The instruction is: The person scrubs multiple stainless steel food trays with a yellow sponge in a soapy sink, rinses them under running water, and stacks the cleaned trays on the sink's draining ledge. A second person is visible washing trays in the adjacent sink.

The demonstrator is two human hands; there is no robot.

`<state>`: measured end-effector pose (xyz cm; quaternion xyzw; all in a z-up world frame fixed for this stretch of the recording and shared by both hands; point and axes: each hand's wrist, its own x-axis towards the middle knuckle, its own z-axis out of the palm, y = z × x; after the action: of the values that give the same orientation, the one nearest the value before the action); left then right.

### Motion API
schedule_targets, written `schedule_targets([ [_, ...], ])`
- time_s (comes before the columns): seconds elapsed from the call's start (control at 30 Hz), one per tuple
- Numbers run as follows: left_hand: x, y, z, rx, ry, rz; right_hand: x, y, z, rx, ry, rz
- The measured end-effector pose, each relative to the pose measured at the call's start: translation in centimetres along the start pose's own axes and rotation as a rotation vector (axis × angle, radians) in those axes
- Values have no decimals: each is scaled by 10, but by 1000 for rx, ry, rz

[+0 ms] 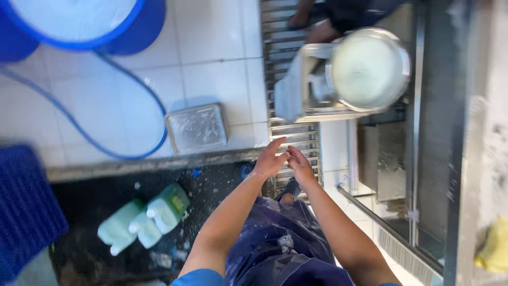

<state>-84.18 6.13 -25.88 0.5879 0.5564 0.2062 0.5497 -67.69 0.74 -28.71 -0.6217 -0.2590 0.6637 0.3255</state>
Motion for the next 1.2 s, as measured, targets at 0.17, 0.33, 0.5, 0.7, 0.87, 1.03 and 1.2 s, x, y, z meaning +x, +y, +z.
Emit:
schedule_targets([
  [0.17,47,165,100,-146,-267,276,-74,-73,-113,274,364,-304],
  [0.33,60,278,243,-221,-534,534,-159,-104,-255,432,699,-495],
  [0.5,81,324,364,53,-603,597,-215,-56,-396,449,1200,-586],
  [0.7,130,345,441,209,-529,470,-267,-20,-510,597,1515,-495],
  [0.87,179,379,485,166,-566,242,-244,-53,-573,580,1612,-204],
  [1.03,237,407,527,-113,-678,-225,-130,-161,-604,981,1393,21],
  [1.2,295,439,564,-443,-701,-213,-55,-219,-606,825,848,-286],
])
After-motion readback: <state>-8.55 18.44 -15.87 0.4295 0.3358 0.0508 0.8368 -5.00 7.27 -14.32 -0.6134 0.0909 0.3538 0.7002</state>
